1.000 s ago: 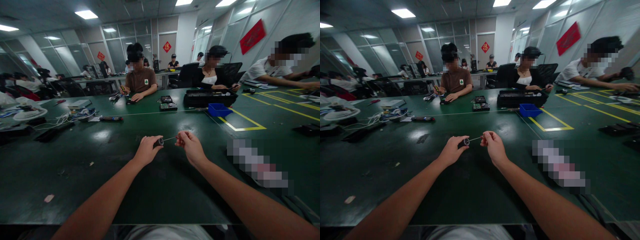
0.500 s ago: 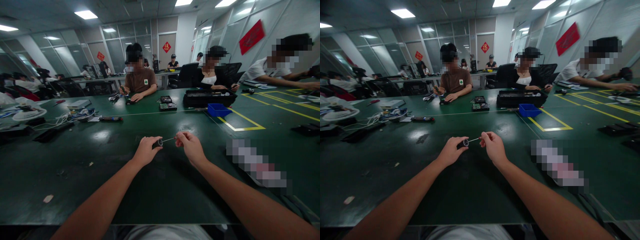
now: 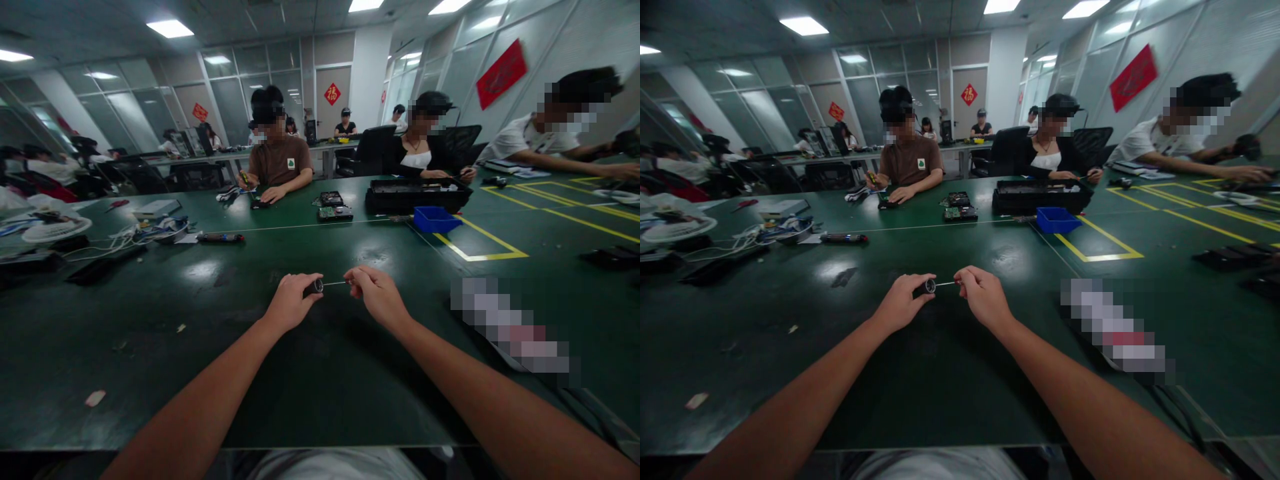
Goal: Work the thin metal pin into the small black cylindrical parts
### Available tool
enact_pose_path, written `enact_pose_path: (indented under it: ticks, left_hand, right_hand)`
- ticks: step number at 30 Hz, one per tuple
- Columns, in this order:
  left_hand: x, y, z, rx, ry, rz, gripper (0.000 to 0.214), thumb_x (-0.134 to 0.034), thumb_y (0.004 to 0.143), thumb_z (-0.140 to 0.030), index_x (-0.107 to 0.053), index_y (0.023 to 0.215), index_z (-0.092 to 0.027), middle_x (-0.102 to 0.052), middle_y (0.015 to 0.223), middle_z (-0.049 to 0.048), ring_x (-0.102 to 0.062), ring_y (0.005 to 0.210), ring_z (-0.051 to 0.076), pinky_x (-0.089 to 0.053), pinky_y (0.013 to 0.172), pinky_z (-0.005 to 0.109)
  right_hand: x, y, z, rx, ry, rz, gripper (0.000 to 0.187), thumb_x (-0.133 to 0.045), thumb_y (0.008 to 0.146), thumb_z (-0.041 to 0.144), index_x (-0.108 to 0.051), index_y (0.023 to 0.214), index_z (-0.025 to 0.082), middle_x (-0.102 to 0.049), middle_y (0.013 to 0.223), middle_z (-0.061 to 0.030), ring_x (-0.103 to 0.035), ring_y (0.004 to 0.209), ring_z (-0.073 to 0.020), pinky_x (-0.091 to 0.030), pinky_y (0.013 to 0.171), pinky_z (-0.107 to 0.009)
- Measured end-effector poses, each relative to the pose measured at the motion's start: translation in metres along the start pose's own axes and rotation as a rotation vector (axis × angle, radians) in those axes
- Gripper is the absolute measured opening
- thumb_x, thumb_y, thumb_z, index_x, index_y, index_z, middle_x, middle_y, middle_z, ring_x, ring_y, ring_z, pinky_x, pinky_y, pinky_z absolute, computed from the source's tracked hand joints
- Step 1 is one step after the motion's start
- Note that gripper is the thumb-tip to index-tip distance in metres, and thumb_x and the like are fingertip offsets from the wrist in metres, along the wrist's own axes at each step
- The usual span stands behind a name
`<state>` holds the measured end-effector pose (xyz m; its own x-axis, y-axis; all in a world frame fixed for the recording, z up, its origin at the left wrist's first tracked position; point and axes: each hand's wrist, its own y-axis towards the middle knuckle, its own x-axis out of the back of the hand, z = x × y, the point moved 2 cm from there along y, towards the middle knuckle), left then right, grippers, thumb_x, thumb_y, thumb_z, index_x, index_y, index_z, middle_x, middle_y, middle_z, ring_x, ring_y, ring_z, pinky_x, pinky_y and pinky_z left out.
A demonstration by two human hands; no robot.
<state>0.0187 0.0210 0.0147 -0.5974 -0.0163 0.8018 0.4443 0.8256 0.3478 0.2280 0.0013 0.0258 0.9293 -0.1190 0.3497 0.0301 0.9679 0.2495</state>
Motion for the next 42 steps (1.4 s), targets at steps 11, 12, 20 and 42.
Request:
enact_pose_path:
  ticks: [11, 12, 20, 42]
  left_hand:
    - [0.001, -0.001, -0.002, 0.04, 0.024, 0.025, 0.04, -0.066, 0.089, -0.028, -0.06, 0.129, -0.026, -0.069, 0.116, 0.0051, -0.06, 0.108, 0.025, -0.036, 0.106, 0.051]
    - [0.002, -0.001, -0.003, 0.037, 0.024, 0.02, 0.04, -0.065, 0.09, -0.028, -0.06, 0.129, -0.027, -0.069, 0.116, 0.0051, -0.06, 0.108, 0.025, -0.036, 0.107, 0.051]
    - [0.0, -0.001, -0.002, 0.04, 0.011, 0.033, 0.039, -0.065, 0.09, -0.029, -0.06, 0.129, -0.028, -0.069, 0.116, 0.0042, -0.06, 0.11, 0.025, -0.029, 0.111, 0.055]
    - [0.003, 0.004, 0.006, 0.076, 0.057, 0.065, 0.041, -0.064, 0.09, -0.027, -0.059, 0.13, -0.032, -0.067, 0.119, 0.0045, -0.057, 0.116, 0.026, -0.019, 0.115, 0.061]
  right_hand:
    - [-0.004, 0.001, -0.002, 0.063, -0.014, -0.029, 0.017, -0.05, 0.091, 0.036, -0.059, 0.095, 0.022, -0.065, 0.082, -0.0027, -0.061, 0.074, -0.0192, -0.046, 0.063, -0.031]
    - [-0.004, 0.0, -0.002, 0.06, 0.012, -0.022, 0.015, -0.05, 0.091, 0.036, -0.058, 0.095, 0.023, -0.064, 0.082, -0.0019, -0.06, 0.074, -0.019, -0.045, 0.063, -0.03]
    - [-0.003, 0.0, -0.004, 0.01, 0.048, -0.079, 0.021, -0.047, 0.093, 0.039, -0.058, 0.101, 0.024, -0.064, 0.08, -0.0006, -0.058, 0.068, -0.0177, -0.043, 0.063, -0.031]
    - [-0.015, 0.006, -0.019, -0.245, 0.562, -0.129, 0.029, -0.065, 0.077, 0.049, -0.059, 0.086, 0.022, -0.062, 0.08, -0.0026, -0.06, 0.069, -0.0155, -0.057, 0.068, -0.033]
